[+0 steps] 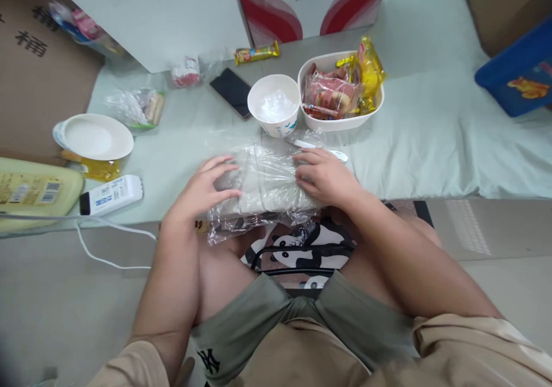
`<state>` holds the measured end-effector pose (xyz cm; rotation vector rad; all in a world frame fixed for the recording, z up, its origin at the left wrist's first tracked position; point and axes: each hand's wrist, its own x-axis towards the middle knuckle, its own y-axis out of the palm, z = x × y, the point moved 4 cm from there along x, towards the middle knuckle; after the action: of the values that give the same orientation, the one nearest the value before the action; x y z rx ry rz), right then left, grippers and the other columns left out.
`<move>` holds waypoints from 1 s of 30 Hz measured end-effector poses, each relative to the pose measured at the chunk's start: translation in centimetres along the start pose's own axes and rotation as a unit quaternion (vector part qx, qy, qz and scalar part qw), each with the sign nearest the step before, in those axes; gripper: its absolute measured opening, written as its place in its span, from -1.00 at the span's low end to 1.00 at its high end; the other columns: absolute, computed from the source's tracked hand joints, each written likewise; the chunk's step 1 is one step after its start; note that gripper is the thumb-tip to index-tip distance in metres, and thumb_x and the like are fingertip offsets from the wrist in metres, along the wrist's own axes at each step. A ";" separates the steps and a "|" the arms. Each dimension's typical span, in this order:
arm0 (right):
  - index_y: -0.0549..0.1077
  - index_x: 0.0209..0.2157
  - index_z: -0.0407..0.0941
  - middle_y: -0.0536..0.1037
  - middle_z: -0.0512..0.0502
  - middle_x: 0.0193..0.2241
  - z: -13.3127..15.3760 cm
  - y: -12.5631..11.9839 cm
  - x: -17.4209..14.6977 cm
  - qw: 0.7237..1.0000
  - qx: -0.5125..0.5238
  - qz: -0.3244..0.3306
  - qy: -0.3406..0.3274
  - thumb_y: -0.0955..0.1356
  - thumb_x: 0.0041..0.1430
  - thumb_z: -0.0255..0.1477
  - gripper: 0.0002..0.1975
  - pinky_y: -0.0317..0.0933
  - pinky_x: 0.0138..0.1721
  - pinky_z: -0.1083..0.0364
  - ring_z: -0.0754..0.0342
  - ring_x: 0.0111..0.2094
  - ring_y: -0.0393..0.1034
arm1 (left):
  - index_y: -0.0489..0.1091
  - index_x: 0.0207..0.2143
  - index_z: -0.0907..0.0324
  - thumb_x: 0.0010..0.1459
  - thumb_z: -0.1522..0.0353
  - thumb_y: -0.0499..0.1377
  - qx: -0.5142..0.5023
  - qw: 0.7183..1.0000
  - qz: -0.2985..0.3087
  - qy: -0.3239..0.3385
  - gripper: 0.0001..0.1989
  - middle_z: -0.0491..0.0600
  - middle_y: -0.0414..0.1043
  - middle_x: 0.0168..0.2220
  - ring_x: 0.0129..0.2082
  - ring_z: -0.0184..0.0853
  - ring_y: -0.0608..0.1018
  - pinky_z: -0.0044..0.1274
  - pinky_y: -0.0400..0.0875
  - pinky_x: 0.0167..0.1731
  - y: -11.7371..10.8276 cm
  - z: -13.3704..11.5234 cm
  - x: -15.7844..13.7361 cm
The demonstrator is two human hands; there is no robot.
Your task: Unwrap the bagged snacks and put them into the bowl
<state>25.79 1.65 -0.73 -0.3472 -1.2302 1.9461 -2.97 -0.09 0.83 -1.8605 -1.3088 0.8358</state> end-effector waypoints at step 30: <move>-0.08 0.39 0.07 0.53 -0.12 -0.13 -1.1 -0.7 -1.1 0.869 0.443 -0.040 0.216 0.45 0.11 -0.28 -0.07 0.51 -0.42 0.00 0.07 -0.49 0.50 | 0.28 -0.12 0.00 0.12 0.15 0.31 -0.446 0.843 -0.198 -0.227 -0.65 -0.22 0.36 -0.58 -0.79 -0.55 0.19 -0.62 -0.14 -0.78 -1.5 -0.8 -0.3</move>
<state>27.47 1.71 -0.80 -0.2130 -0.0042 1.9893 -3.19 -0.16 2.56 -1.9457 -2.6159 0.4627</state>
